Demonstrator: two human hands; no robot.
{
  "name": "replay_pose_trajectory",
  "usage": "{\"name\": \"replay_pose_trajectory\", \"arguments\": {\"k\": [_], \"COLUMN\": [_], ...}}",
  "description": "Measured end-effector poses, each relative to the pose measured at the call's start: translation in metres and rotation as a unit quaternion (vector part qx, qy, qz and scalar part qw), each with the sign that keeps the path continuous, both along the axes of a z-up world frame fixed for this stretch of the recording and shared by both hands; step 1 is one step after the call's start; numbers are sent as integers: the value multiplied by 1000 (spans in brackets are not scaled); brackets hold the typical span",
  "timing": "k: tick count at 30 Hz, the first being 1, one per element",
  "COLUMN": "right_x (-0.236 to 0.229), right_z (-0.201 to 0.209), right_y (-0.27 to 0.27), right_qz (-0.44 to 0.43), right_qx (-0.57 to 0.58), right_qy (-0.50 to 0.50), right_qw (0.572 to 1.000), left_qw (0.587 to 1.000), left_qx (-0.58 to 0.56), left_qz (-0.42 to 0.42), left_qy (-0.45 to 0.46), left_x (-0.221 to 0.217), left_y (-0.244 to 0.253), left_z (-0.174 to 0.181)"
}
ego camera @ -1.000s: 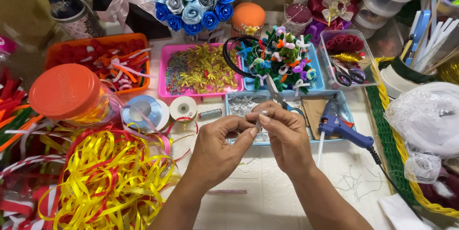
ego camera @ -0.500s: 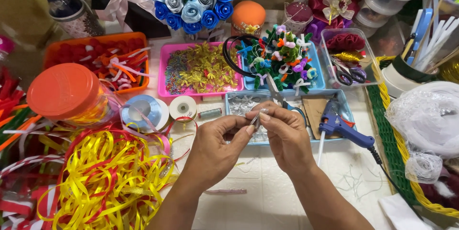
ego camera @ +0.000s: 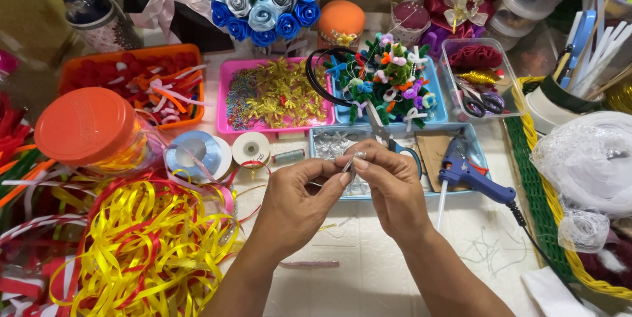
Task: Assembling small silver decorative stars by hand on a craft table.
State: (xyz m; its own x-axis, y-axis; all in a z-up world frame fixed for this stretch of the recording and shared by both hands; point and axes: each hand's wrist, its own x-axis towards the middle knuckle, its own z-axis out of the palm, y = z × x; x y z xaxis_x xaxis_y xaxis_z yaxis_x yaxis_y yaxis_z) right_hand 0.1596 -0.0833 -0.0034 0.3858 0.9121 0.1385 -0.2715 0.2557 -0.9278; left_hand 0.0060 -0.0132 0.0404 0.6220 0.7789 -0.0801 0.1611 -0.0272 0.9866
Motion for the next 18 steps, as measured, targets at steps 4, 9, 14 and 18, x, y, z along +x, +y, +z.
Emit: {"name": "replay_pose_trajectory", "arguments": {"k": [4,9,14,18], "right_x": [-1,-2,-1,-1], "right_z": [1,0,0,0], "right_y": [0,0,0,-1], "right_qz": [-3,-8,-3,-5], "right_qx": [-3,-10,-10,-27], "right_qy": [-13,-29,-19,-6], "right_qw": [1000,1000,1000,1000], "left_qw": [999,999,999,999], "left_qx": [2,26,29,30], "left_qz": [7,13,17,16], "left_qy": [31,22,29,18], "left_x": [0,0,0,0], "left_y": [0,0,0,0], "left_z": [1,1,4,3]}}
